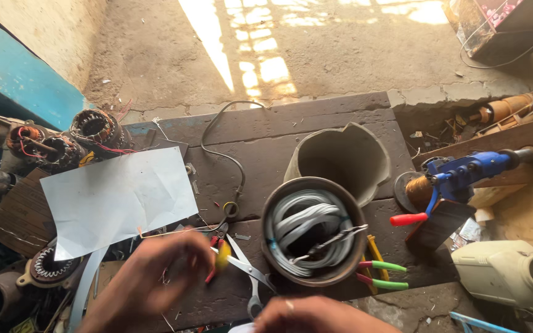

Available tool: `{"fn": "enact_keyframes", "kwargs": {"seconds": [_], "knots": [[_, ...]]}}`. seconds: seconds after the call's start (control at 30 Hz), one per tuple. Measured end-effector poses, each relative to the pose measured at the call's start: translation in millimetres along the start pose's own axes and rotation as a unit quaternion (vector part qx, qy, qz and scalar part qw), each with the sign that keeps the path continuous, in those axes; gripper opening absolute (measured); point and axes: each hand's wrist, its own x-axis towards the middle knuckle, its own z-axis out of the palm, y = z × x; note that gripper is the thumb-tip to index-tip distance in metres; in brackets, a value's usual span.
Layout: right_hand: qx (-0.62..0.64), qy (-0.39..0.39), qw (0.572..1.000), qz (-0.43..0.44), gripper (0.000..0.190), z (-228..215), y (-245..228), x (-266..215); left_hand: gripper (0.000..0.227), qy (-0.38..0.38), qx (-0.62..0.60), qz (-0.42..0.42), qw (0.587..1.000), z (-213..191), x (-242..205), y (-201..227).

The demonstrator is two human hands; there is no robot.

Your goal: The person strips the insulation from a wire, then wraps the exposed end with yellow tape followed by black tape. The person uses scissors to cut the tape and continues wrapping the wire end with black tape.

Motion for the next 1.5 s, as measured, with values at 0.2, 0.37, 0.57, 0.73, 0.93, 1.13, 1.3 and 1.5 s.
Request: {"fn": "enact_keyframes", "kwargs": {"seconds": [0.2,0.37,0.57,0.73,0.93,1.13,1.3,1.5], "knots": [[-0.038,0.107,0.929,-0.353,0.018,-21.3,-62.8,-32.4,0.016,-0.136,0.008,0.155,0.978,55.3,-9.4,67.9],[-0.234,0.065,0.91,-0.335,0.015,-41.2,-61.6,-54.1,0.011,-0.14,0.315,0.249,0.905,97.3,1.7,112.8],[-0.19,0.196,0.926,-0.261,0.025,-40.5,-23.2,-78.7,0.018,0.007,0.246,0.222,0.943,101.7,18.3,172.3],[-0.018,0.174,0.959,-0.224,0.04,-44.5,-21.1,-100.4,0.017,0.134,0.216,0.216,0.943,116.3,26.6,200.5],[0.09,0.085,0.965,-0.231,0.038,-47.0,-24.0,-102.2,0.007,0.141,0.131,0.248,0.95,132.7,31.2,206.4],[0.049,0.245,0.947,-0.203,0.012,-38.6,-19.4,-100.6,0.03,0.149,-0.161,0.124,0.968,145.5,27.9,198.4],[0.033,0.17,0.955,-0.241,0.016,-41.5,-26.7,-100.1,0.012,0.151,-0.03,0.146,0.977,146.0,23.8,190.9],[0.302,0.037,0.949,-0.082,0.022,-44.1,-29.9,-94.8,0.009,0.13,0.005,0.173,0.976,140.2,21.7,187.1]]}}
